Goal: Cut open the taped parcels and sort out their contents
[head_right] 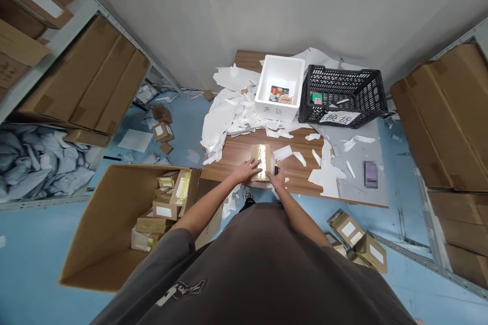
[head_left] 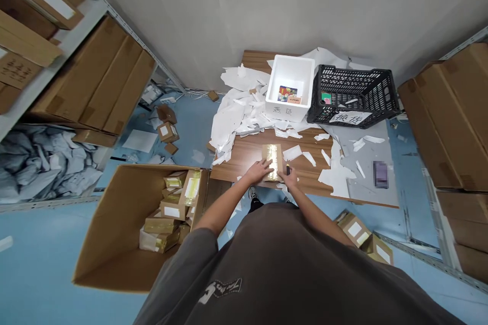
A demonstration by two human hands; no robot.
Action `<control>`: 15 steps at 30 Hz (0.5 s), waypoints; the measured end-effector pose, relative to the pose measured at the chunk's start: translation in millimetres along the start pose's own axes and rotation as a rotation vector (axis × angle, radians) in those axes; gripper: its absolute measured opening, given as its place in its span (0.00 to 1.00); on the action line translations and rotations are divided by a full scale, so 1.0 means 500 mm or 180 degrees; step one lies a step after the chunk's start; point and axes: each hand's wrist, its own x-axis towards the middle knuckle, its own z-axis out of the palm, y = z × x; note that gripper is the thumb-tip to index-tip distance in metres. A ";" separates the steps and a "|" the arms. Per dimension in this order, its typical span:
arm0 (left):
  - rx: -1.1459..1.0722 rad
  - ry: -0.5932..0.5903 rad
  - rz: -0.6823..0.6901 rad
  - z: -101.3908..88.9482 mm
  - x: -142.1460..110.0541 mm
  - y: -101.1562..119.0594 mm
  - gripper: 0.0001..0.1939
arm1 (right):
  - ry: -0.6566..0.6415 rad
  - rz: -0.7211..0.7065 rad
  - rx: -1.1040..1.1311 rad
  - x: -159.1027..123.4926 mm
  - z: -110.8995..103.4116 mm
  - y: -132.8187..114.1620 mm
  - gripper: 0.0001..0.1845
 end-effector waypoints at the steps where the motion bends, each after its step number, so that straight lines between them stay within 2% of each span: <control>1: 0.0052 -0.0019 0.0209 -0.001 0.012 0.000 0.25 | 0.0065 0.0148 0.0047 -0.017 0.007 0.017 0.39; 4: 0.0214 0.0049 0.0507 0.000 0.045 0.013 0.16 | 0.0225 0.0375 0.0111 -0.020 0.013 0.039 0.38; 7: 0.0383 0.0092 0.0465 0.002 0.064 0.030 0.13 | 0.0273 0.0252 0.0012 0.031 0.001 0.020 0.40; 9: 0.0421 0.0126 0.0260 0.006 0.067 0.041 0.14 | 0.0228 0.0191 -0.0055 0.074 -0.006 -0.008 0.41; 12: 0.0352 0.0291 -0.0196 0.015 0.063 0.057 0.18 | -0.0055 0.0178 -0.0121 0.127 -0.012 -0.055 0.41; 15: 0.0247 0.0339 -0.0556 0.026 0.060 0.078 0.21 | -0.0198 0.0317 -0.0283 0.147 -0.027 -0.087 0.38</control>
